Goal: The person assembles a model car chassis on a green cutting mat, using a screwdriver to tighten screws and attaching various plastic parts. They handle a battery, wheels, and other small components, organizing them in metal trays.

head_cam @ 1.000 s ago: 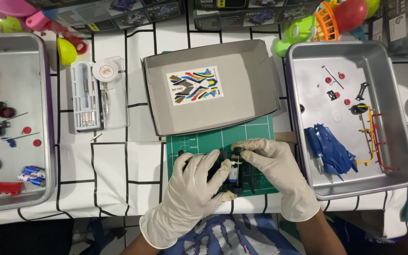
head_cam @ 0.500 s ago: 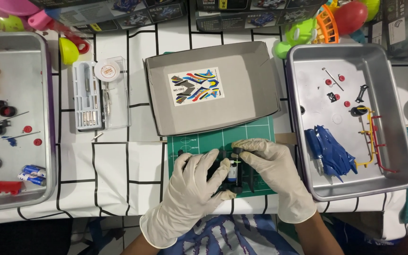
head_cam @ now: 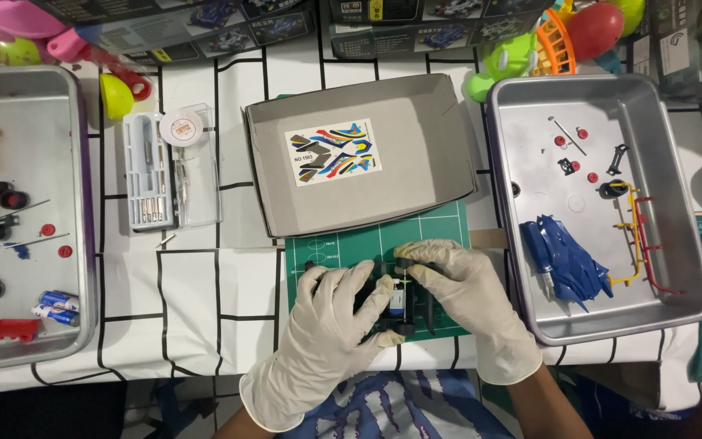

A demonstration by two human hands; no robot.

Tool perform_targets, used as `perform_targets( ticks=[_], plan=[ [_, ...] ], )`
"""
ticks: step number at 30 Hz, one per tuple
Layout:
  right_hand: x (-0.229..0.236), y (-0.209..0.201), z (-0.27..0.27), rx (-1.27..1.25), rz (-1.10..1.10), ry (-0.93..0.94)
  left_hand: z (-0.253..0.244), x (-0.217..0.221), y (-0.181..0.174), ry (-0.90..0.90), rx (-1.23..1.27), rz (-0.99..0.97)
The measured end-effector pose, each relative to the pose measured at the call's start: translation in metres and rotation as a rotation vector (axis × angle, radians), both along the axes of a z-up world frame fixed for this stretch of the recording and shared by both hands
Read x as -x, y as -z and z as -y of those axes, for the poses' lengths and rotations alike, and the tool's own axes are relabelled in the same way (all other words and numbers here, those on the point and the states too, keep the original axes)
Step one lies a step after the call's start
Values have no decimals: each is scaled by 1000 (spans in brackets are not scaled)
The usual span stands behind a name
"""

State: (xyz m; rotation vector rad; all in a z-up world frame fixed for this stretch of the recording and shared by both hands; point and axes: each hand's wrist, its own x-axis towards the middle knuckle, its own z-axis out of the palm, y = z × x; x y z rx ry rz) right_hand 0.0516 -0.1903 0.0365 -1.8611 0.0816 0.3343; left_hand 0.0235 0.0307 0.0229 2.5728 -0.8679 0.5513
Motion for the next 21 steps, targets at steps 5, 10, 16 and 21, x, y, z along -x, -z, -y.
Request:
perform_targets(
  ticks=[5, 10, 16, 21],
  plan=[
    [-1, -28, -1, 26, 64, -216, 0, -1, -8, -17, 58, 82],
    [-3, -44, -7, 172, -29, -309, -3, -1, -12, 5, 62, 57],
    [1, -38, -3, 196, 149, -494, -2, 1, -11, -11, 75, 85],
    [-1, -41, -9, 199, 160, -498, -4, -5, -12, -36, 52, 130]
  ],
)
